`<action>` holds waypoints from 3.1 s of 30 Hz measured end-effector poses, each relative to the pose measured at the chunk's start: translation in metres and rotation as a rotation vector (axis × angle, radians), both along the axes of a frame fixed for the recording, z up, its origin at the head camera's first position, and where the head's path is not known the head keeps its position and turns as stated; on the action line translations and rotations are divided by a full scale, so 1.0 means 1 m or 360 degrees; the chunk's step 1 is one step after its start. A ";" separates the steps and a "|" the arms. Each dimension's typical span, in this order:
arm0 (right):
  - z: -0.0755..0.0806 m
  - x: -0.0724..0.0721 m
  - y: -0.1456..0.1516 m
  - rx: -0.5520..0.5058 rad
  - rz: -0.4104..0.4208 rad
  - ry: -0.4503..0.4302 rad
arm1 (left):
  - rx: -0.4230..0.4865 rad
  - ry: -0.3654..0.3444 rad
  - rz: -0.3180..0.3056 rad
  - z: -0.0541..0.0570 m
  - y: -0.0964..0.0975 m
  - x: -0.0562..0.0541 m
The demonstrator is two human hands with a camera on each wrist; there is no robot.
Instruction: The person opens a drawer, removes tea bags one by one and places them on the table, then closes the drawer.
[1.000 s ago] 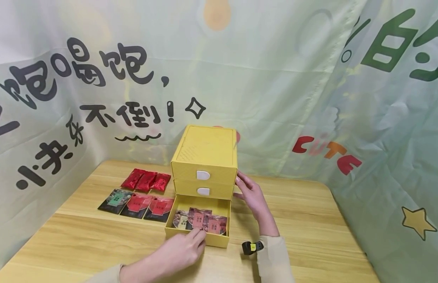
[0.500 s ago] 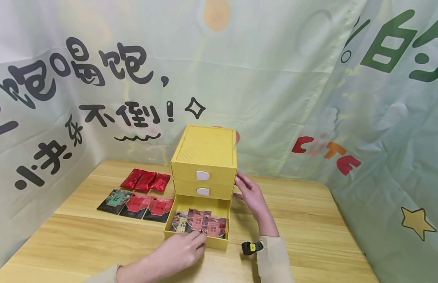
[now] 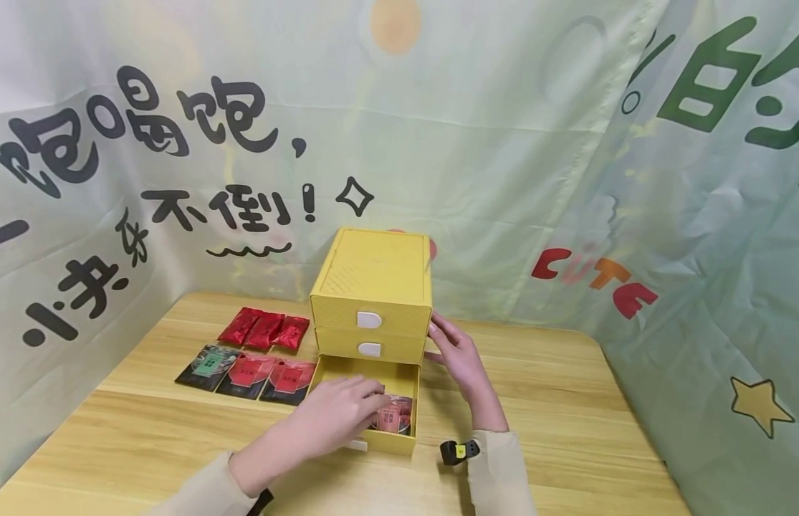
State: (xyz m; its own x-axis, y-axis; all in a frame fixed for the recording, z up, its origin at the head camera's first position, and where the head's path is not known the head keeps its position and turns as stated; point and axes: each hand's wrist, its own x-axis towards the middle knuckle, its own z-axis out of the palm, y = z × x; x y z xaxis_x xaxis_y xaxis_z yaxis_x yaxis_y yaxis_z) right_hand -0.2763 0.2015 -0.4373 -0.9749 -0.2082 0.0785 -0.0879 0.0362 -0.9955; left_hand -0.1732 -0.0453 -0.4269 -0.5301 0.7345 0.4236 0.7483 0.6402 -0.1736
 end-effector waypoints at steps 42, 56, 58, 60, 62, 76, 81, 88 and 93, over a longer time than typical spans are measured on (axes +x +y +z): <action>0.001 -0.001 -0.001 -0.0005 -0.0008 -0.0011 | -0.0328 -0.0795 0.0335 -0.016 0.027 -0.046; 0.001 -0.001 -0.001 -0.0023 -0.0005 -0.0019 | -0.0261 -0.0870 0.0338 -0.012 0.022 -0.047; 0.001 -0.001 -0.001 -0.0024 -0.0003 -0.0017 | -0.0223 -0.0843 0.0329 -0.012 0.021 -0.047; 0.001 -0.001 -0.001 -0.0023 0.0000 -0.0014 | -0.0188 -0.0800 0.0323 -0.012 0.021 -0.047; 0.001 0.000 -0.001 -0.0021 0.0002 -0.0011 | -0.0165 -0.0747 0.0319 -0.012 0.020 -0.047; 0.000 0.000 0.000 -0.0021 -0.0002 -0.0013 | -0.0157 -0.0418 0.0356 -0.013 0.012 -0.043; 0.000 0.001 0.001 -0.0023 -0.0005 -0.0016 | -0.0076 -0.0364 0.0269 -0.006 0.002 -0.037; 0.000 0.000 0.001 -0.0009 0.0002 0.0000 | 0.0062 -0.0335 0.0147 0.004 -0.017 -0.028; 0.001 0.001 0.000 -0.0010 -0.0003 0.0008 | 0.0155 -0.0290 0.0017 0.010 -0.036 -0.019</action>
